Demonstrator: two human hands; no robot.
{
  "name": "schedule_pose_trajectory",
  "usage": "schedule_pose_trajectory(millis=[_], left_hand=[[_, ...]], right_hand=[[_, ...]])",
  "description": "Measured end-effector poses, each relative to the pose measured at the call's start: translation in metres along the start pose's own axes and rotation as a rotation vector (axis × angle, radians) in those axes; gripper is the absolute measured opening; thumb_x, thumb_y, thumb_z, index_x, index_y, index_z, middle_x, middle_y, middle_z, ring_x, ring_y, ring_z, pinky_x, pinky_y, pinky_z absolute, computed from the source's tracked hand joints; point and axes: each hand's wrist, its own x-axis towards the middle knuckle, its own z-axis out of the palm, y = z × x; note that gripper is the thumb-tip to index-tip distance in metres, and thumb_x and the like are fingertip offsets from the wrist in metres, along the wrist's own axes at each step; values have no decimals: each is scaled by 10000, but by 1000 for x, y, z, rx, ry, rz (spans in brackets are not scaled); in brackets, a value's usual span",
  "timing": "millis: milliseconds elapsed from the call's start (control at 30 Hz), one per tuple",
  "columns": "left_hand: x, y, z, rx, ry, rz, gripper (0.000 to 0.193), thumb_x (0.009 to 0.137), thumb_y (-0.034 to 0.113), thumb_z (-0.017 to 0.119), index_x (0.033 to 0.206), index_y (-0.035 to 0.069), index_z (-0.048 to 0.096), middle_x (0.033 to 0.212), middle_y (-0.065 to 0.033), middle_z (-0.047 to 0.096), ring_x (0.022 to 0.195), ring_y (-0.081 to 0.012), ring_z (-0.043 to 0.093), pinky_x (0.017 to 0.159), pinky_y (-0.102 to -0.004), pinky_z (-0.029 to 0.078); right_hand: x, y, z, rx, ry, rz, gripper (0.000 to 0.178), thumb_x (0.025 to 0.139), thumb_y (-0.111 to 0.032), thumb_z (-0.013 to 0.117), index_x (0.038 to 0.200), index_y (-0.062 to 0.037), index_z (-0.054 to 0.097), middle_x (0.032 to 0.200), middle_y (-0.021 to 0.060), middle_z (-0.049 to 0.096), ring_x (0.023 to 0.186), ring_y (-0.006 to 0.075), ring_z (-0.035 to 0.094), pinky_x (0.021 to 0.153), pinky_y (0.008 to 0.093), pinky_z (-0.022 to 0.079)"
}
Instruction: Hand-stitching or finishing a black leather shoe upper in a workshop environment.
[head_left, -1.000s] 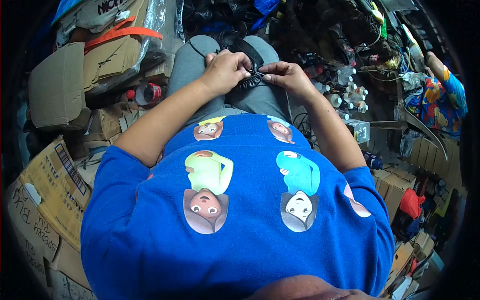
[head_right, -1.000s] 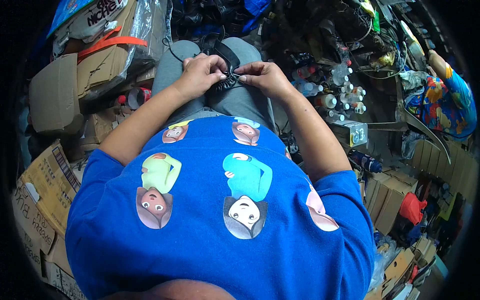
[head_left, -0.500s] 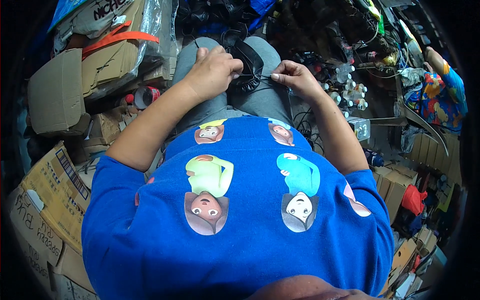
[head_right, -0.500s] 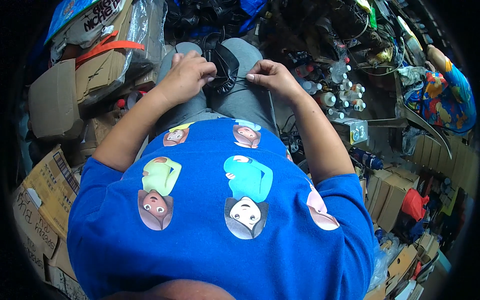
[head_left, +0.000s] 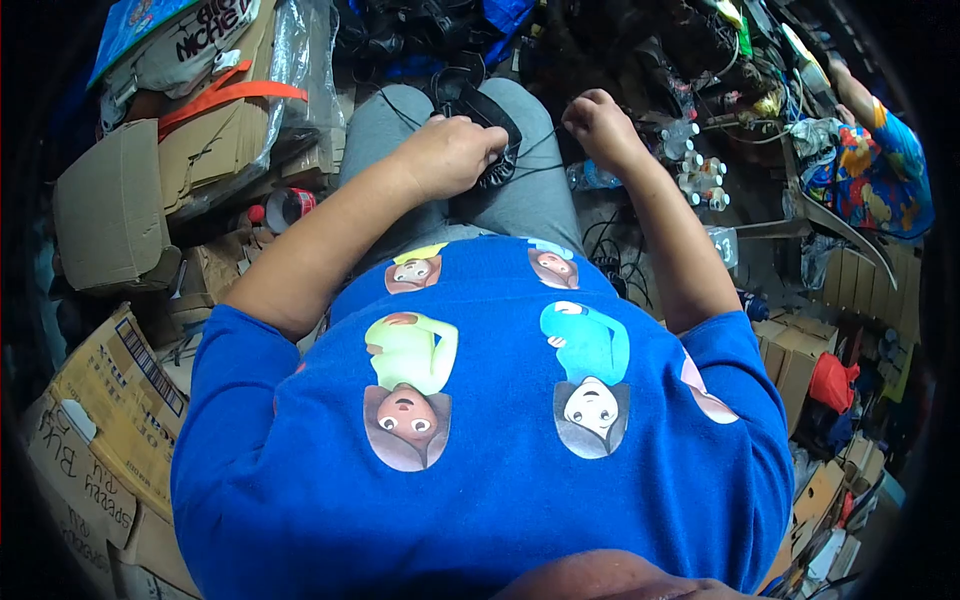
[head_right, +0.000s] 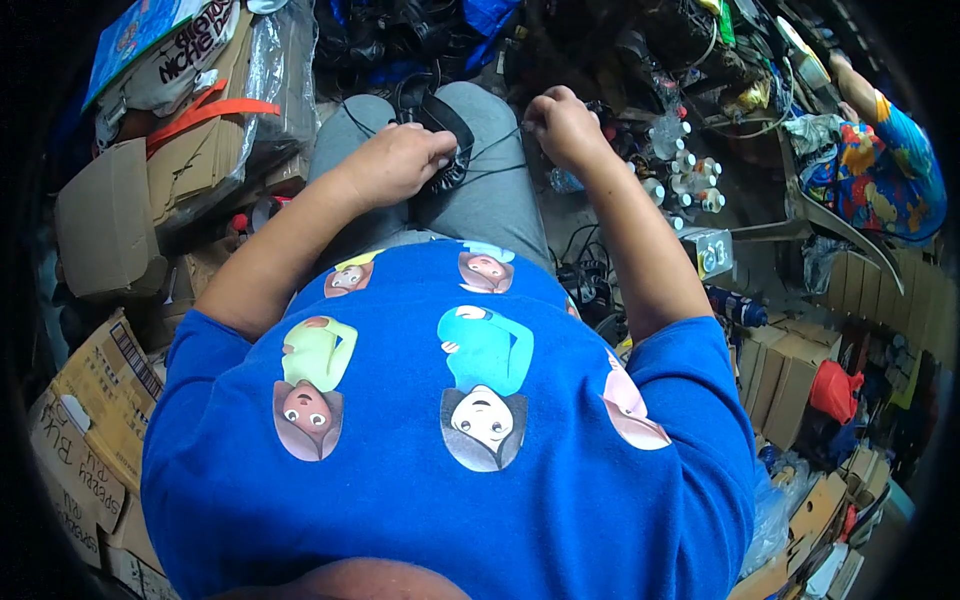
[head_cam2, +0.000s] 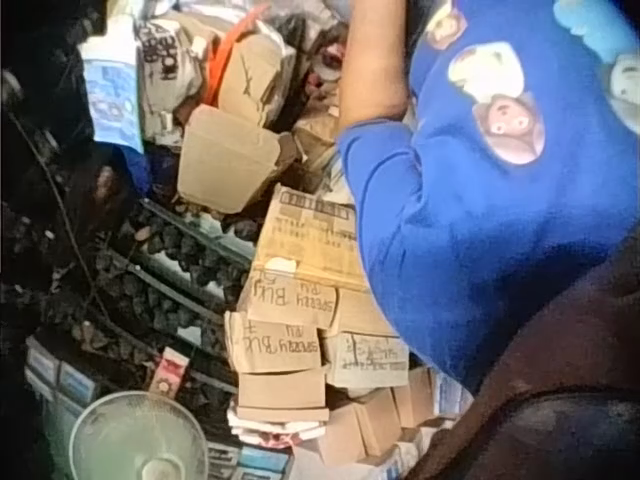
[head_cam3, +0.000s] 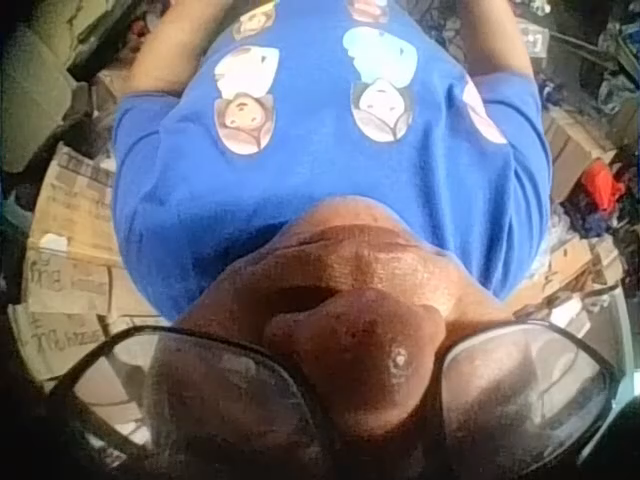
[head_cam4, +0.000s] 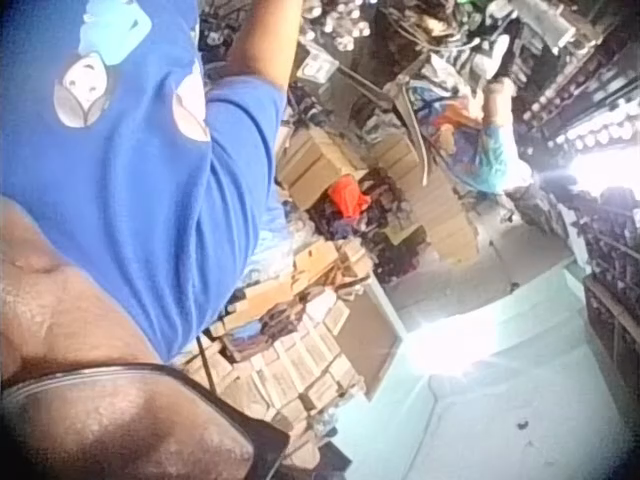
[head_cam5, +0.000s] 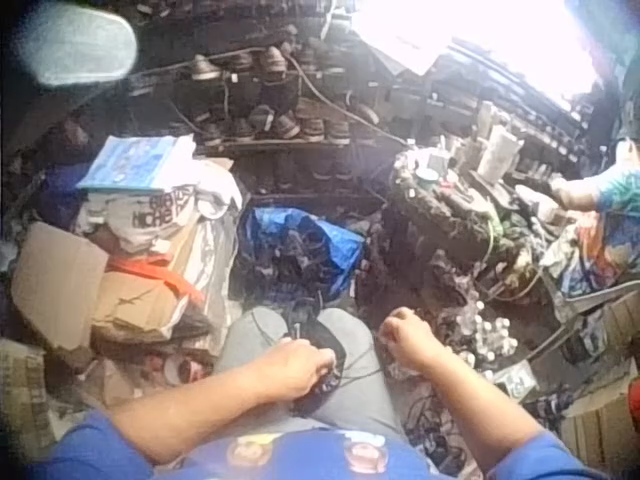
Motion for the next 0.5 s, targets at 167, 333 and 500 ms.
schedule_pose_trajectory(millis=[167, 333, 500], left_hand=[[-7, -9, 4, -12, 6, -30, 88, 826, 128, 557, 899, 81, 559, 787, -138, 620, 828, -331, 603, 723, -457, 462], [-12, -14, 6, 31, 37, 24, 94, 824, 124, 558, 910, 87, 563, 796, -120, 619, 831, -320, 599, 732, -447, 454], [-33, -18, -1, 146, 57, 107, 153, 844, 129, 493, 957, 138, 596, 784, -61, 606, 843, -257, 591, 782, -394, 439]], right_hand=[[-19, -54, -33, 176, -30, -137, 124, 796, -182, 627, 869, -85, 654, 950, 106, 620, 924, 306, 607, 798, 410, 470], [-15, -83, -13, -355, -224, -472, 124, 791, -110, 533, 905, -98, 579, 771, 68, 645, 809, 259, 635, 744, 391, 410], [-16, -66, 1, -260, -179, -523, 123, 786, -98, 521, 902, -124, 554, 720, 72, 627, 793, 264, 630, 742, 392, 403]])
